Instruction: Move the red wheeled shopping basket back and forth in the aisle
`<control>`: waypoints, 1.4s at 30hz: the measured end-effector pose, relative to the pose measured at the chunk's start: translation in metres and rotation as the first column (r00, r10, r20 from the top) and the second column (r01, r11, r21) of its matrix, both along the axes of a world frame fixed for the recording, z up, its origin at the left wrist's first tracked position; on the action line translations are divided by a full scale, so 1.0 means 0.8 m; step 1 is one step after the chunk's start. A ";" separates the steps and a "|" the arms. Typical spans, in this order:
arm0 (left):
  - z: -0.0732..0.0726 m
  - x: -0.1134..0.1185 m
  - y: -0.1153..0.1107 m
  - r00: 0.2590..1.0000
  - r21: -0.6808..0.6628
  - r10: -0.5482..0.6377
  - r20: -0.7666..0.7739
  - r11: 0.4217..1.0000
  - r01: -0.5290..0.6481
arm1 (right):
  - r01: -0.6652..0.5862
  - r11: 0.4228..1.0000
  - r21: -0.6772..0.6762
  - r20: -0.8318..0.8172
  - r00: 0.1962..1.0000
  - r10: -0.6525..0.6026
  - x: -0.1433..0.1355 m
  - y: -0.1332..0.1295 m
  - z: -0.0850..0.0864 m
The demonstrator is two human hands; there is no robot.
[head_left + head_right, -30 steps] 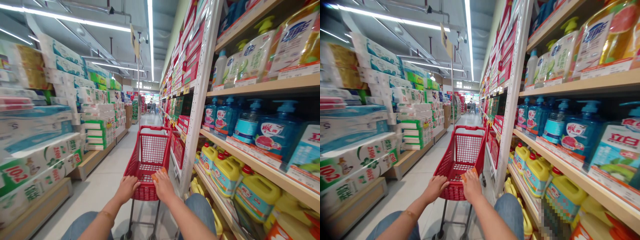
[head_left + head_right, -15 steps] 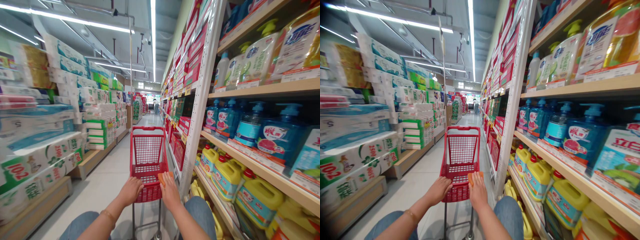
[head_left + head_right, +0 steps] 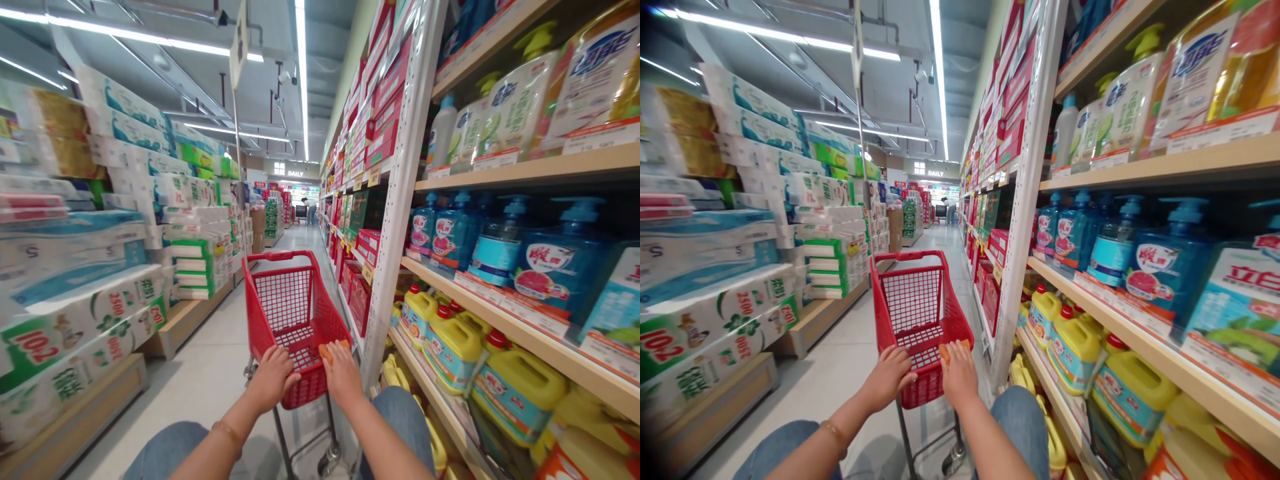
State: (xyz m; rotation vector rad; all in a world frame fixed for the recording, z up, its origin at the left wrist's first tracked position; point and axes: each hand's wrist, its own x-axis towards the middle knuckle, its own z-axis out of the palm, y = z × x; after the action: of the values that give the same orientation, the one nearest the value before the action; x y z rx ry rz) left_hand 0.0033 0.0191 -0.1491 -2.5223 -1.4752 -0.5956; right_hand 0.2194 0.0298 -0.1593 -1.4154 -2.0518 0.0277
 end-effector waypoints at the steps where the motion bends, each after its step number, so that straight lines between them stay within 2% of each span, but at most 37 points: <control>1: -0.001 0.005 0.000 1.000 -0.003 0.002 -0.002 1.000 -0.002 | 0.044 0.999 -0.011 -0.006 0.999 -0.044 0.000 0.002 0.001; 4: -0.008 0.032 -0.002 0.999 -0.007 0.039 0.005 0.999 -0.039 | 0.091 0.995 -0.039 -0.040 0.995 -0.093 -0.016 -0.002 -0.001; 6: -0.011 0.048 -0.002 0.999 -0.002 0.050 0.018 0.999 -0.050 | 0.034 0.999 -0.034 -0.063 0.997 -0.036 -0.029 -0.011 -0.006; 8: -0.011 0.053 -0.001 1.000 -0.002 0.004 0.024 1.000 -0.004 | -0.051 0.999 -0.019 -0.079 0.996 0.049 -0.031 -0.017 -0.011; 12: -0.002 0.025 0.009 0.993 0.042 -0.118 -0.003 0.992 0.118 | -0.120 0.993 0.013 -0.110 0.986 0.121 0.004 -0.009 -0.012; 15: 0.006 0.003 0.019 0.995 0.069 -0.096 -0.018 0.993 0.097 | -0.035 0.999 0.006 -0.137 0.990 0.036 0.023 0.007 -0.010; 17: 0.008 0.003 0.023 0.997 0.050 -0.076 -0.026 0.996 0.077 | 0.053 0.998 -0.023 -0.146 0.988 -0.055 0.014 0.010 -0.012; 19: 0.007 0.014 0.025 0.998 0.036 -0.048 -0.030 0.998 0.049 | 0.111 0.993 -0.042 -0.152 0.982 -0.116 -0.010 0.003 -0.017; 23: 0.001 0.037 0.027 0.999 0.038 -0.002 -0.036 0.999 0.004 | 0.053 0.998 -0.023 -0.175 0.983 -0.056 -0.048 -0.022 -0.026; 25: 0.000 0.033 0.032 0.999 0.041 -0.012 -0.040 0.999 0.014 | 0.017 1.000 -0.011 -0.182 0.983 -0.018 -0.043 -0.029 -0.026; 27: 0.000 0.017 0.041 0.999 0.062 0.001 -0.034 0.998 0.001 | -0.016 1.000 -0.005 -0.176 0.984 0.015 -0.026 -0.029 -0.022; 31: -0.001 -0.014 0.060 0.981 0.151 0.191 0.022 0.970 -0.192 | 0.035 0.999 -0.021 -0.161 0.986 -0.038 0.001 -0.018 -0.014; 33: -0.001 -0.014 0.063 0.973 0.137 0.229 0.011 0.964 -0.228 | 0.108 0.993 -0.046 -0.150 0.982 -0.114 -0.006 -0.012 -0.014; 36: -0.002 0.004 0.058 0.965 0.117 0.262 -0.004 0.958 -0.260 | 0.166 0.984 -0.063 -0.124 0.977 -0.173 -0.035 -0.007 -0.014; 39: -0.003 0.018 0.050 0.958 0.135 0.285 0.009 0.949 -0.284 | 0.130 0.991 -0.045 -0.099 0.986 -0.133 -0.056 -0.004 -0.011; 42: -0.004 0.006 0.050 0.975 0.152 0.222 0.000 0.964 -0.219 | 0.070 0.997 -0.019 -0.077 0.994 -0.071 -0.047 -0.003 -0.012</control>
State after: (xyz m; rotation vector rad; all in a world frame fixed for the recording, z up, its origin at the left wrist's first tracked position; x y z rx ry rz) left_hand 0.0083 0.0590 -0.1519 -2.2060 -1.6106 -0.6220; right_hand 0.1820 0.0272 -0.1688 -1.4731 -1.9413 0.0695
